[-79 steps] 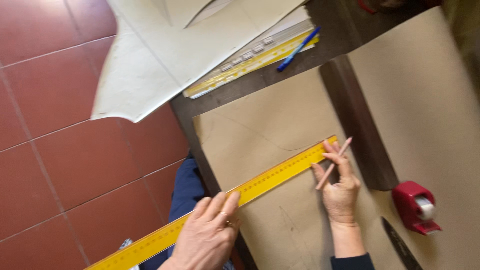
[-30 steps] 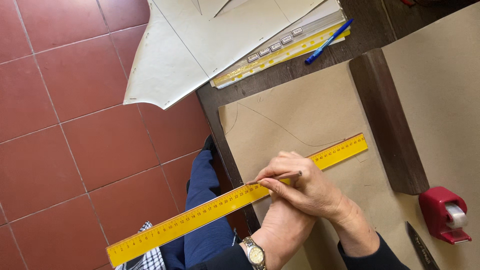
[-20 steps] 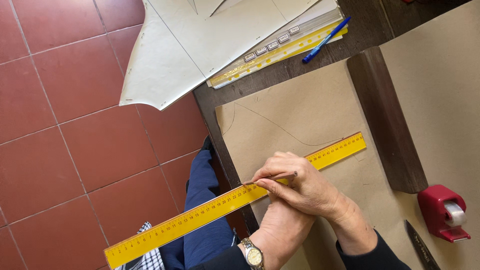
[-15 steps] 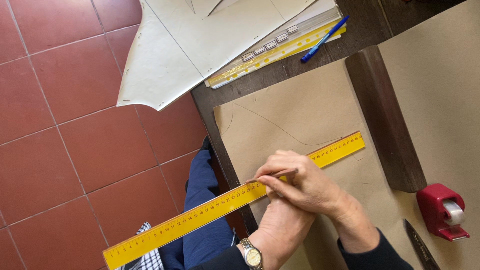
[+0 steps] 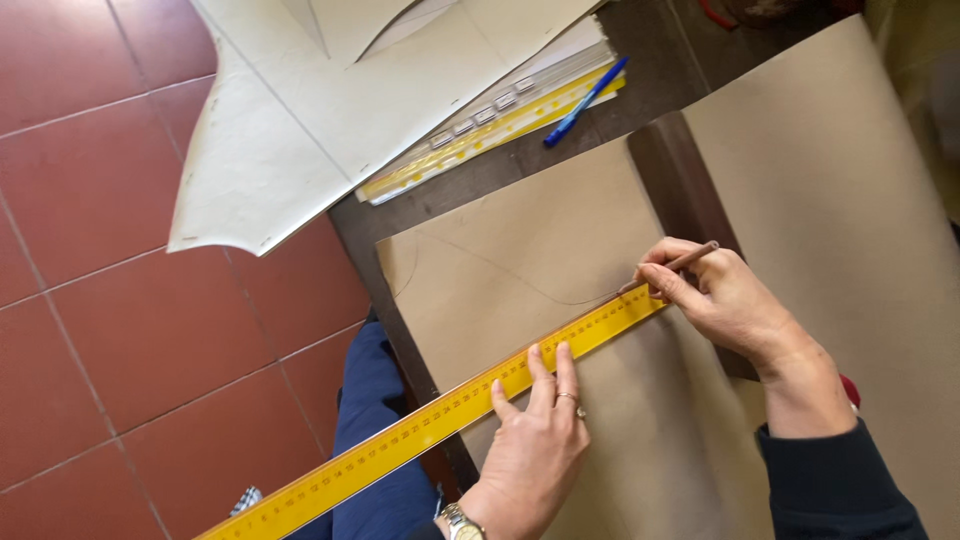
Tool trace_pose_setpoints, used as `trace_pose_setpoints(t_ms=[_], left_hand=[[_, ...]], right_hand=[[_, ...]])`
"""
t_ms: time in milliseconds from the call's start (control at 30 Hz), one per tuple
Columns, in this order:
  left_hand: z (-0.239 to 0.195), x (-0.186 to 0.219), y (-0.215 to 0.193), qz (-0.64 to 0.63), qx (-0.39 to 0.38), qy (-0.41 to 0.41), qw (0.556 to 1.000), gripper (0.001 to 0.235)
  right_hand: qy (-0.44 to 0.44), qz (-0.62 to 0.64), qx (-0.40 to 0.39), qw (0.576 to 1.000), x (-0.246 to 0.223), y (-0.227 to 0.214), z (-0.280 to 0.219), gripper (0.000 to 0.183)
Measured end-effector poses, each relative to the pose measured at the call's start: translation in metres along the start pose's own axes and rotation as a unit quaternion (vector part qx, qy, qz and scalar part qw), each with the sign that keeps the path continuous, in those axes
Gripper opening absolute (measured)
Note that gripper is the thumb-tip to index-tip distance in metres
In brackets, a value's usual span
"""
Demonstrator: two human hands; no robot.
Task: The person uses a yellow ruler and a pencil to draw straight lines and mark measurements on a large sheet of brown paper. They repeatedly reposition the ruler to create a pattern of intersecting lines and curves on the paper surface.
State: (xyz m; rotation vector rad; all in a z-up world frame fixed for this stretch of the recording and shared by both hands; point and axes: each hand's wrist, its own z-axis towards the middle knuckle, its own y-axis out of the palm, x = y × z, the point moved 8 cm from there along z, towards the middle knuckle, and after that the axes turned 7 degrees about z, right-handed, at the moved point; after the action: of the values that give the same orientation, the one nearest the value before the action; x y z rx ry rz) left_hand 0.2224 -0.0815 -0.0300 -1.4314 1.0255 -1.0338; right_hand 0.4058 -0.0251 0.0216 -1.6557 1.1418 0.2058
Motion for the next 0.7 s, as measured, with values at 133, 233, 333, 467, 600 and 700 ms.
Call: trace_pose_setpoints(t_ms=[133, 233, 333, 467, 600, 700], left_hand=[[0.001, 0.000, 0.002, 0.010, 0.012, -0.005, 1.000, 0.032], [0.001, 0.003, 0.007, 0.015, -0.039, 0.020, 0.999, 0.033], [0.002, -0.003, 0.003, 0.022, -0.010, 0.009, 1.000, 0.035], [-0.001, 0.003, 0.010, 0.012, -0.029, 0.017, 0.999, 0.032], [-0.001, -0.007, 0.008, -0.019, 0.009, -0.003, 1.000, 0.036], [-0.023, -0.047, 0.011, -0.291, -0.062, -0.019, 0.955, 0.074]], right_hand=[[0.038, 0.028, 0.006, 0.999, 0.011, -0.001, 0.002, 0.026], [0.031, 0.034, 0.011, 0.999, 0.018, -0.002, 0.002, 0.024], [-0.023, 0.012, 0.017, 1.000, 0.013, -0.004, 0.002, 0.027], [-0.034, 0.078, 0.150, 0.985, 0.008, -0.014, -0.033, 0.022], [-0.165, 0.031, 0.170, 0.971, 0.015, 0.014, -0.053, 0.024], [-0.106, 0.028, 0.131, 0.985, 0.064, 0.039, -0.054, 0.032]])
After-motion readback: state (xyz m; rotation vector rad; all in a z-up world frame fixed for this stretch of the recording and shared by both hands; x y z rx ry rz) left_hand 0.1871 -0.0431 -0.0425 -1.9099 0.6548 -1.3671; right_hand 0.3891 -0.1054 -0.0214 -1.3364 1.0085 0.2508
